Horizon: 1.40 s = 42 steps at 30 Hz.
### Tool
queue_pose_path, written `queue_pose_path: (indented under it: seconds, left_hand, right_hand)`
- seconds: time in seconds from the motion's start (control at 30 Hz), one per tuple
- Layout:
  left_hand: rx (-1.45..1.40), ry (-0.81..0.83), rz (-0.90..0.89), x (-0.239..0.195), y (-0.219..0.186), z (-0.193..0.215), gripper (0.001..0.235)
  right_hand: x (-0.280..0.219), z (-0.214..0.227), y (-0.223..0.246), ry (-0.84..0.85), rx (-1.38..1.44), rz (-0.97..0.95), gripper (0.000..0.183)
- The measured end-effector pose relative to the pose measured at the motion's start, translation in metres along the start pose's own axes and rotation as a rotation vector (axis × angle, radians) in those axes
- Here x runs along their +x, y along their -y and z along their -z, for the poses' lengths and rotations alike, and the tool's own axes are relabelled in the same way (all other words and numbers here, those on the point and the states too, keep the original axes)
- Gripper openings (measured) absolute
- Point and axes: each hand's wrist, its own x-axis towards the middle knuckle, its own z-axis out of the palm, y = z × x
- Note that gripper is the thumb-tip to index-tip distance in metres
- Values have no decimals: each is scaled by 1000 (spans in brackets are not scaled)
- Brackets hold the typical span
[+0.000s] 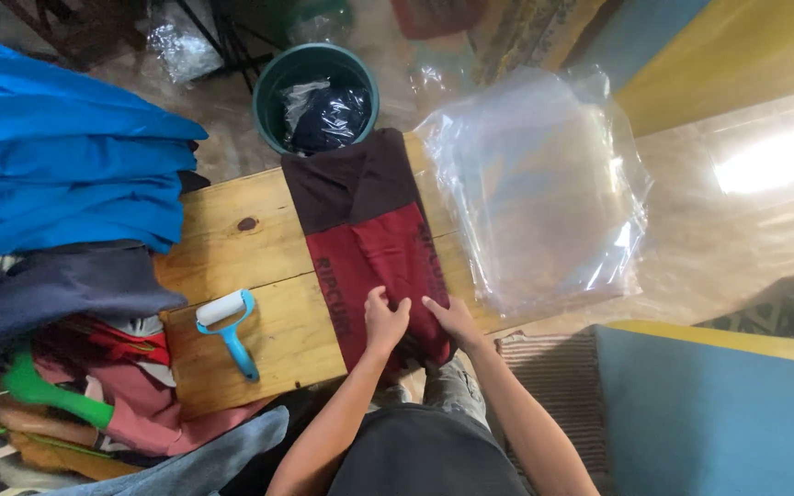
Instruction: The person folds a two-toned t-shirt on a wooden table, smoothing it out and using a lint roller to remove debris. They fold the shirt into a compact rectangle and place it on a stack of other folded clothes.
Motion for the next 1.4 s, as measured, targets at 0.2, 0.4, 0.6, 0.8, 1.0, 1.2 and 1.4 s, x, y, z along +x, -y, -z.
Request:
queue_pose_path:
  seconds: [0.2,0.4,0.6,0.8,1.0,1.2,1.4]
  left_hand:
    - [40,166,228,4,17,-3,91]
    - [-11,168,264,2,-2,-15,87]
    - [-477,152,446,-17,-13,-29,58]
    - [-351,106,202,-40,-33,-4,33]
    - [69,157,98,-5,26,-12,41]
    - [440,419,130,-40,-49,41,56]
    - [452,-50,-217,19,-71,84,32]
  right_hand:
    - [-7,26,-30,132,-217,34,42]
    - [-37,43,-10,206,-220,50,37]
    - [-36,28,-55,242,556,-179,26]
    - [-53,19,-61,223,597,-208,27]
    - [-16,9,-130,68,-472,53,56]
    - [-32,38,-79,2,-823,-1,55]
    - [28,10,-54,-280,-530,375,34]
